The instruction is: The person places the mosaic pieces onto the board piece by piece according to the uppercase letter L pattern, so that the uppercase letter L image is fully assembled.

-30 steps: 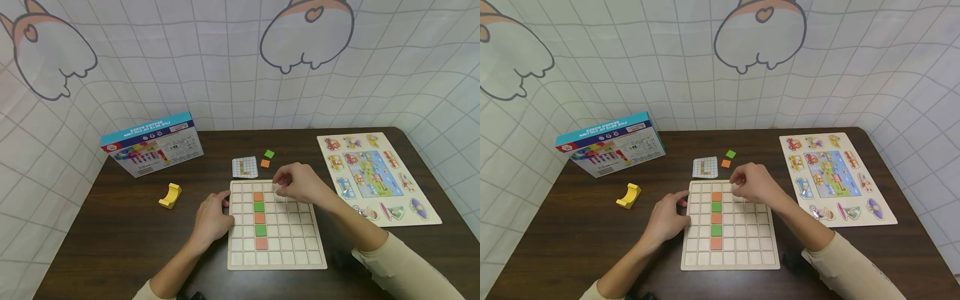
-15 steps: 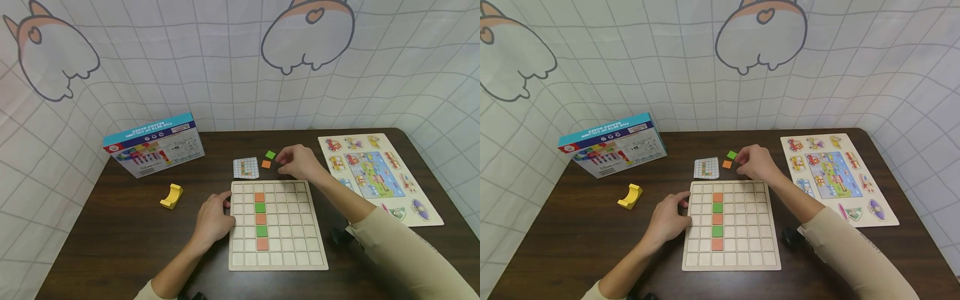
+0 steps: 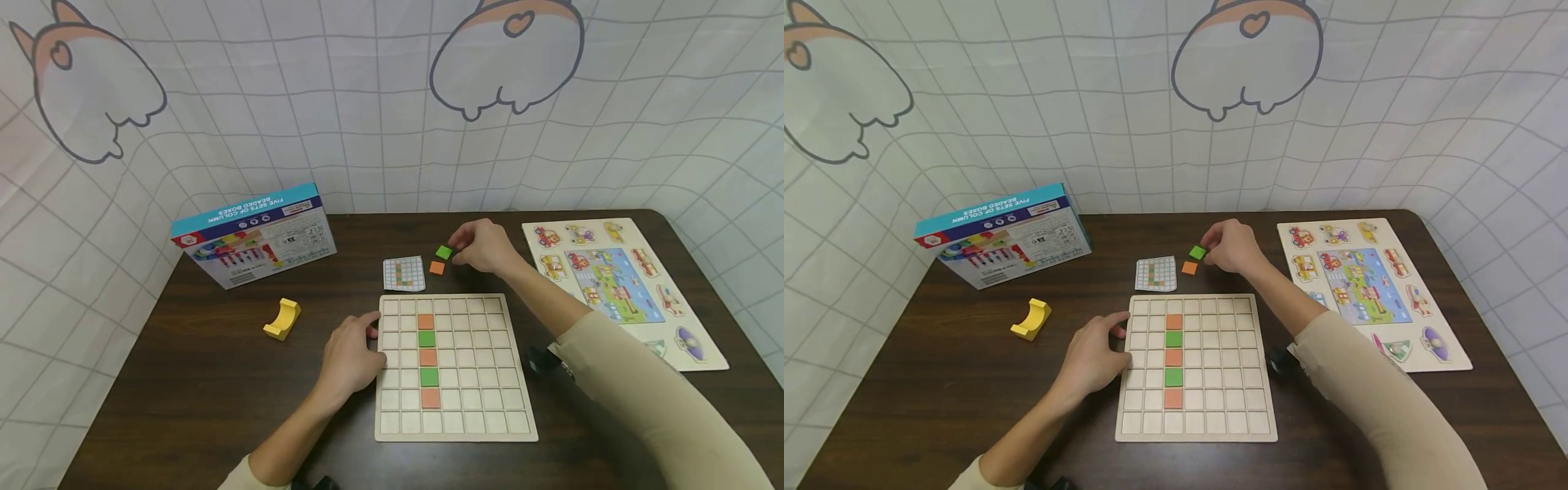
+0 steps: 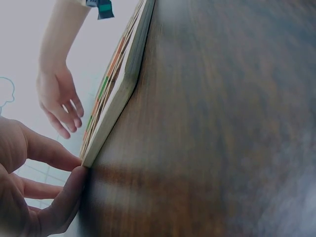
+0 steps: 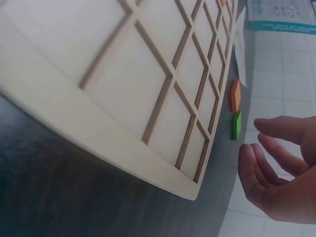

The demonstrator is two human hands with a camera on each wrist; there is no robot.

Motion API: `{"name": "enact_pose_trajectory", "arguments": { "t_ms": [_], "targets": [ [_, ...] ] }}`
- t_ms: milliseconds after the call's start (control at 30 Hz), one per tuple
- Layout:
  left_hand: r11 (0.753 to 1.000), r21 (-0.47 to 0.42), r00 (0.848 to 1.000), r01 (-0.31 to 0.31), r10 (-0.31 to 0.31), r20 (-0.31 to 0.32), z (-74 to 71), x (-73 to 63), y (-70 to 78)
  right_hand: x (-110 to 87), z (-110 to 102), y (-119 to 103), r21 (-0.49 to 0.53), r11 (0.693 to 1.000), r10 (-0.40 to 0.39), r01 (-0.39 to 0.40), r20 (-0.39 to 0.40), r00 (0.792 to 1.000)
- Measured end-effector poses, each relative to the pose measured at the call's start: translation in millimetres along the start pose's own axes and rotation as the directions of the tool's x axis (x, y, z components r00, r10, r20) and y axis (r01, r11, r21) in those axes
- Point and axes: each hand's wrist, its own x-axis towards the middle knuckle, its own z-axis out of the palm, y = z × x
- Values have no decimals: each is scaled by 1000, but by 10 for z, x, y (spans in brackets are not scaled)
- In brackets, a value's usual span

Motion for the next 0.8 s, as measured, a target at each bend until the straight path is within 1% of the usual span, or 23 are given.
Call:
{"name": "enact_pose_trajectory", "arguments": {
  "t_ms": [267,467,800],
  "targets": [
    [1000,3,1000,4,-4,4,-11,-3,14,133,69,15,-15,1000,7,-7,14,1000],
    [1000,5,1000,5,-5,4,-10,-3,9,179,111,1,-3,1000,8,-8,34,999],
    [1000,-1,1000,3,-3,10,-2,3,-8,240,136,-19,-26,999,23,-22,59,998]
  ]
}}
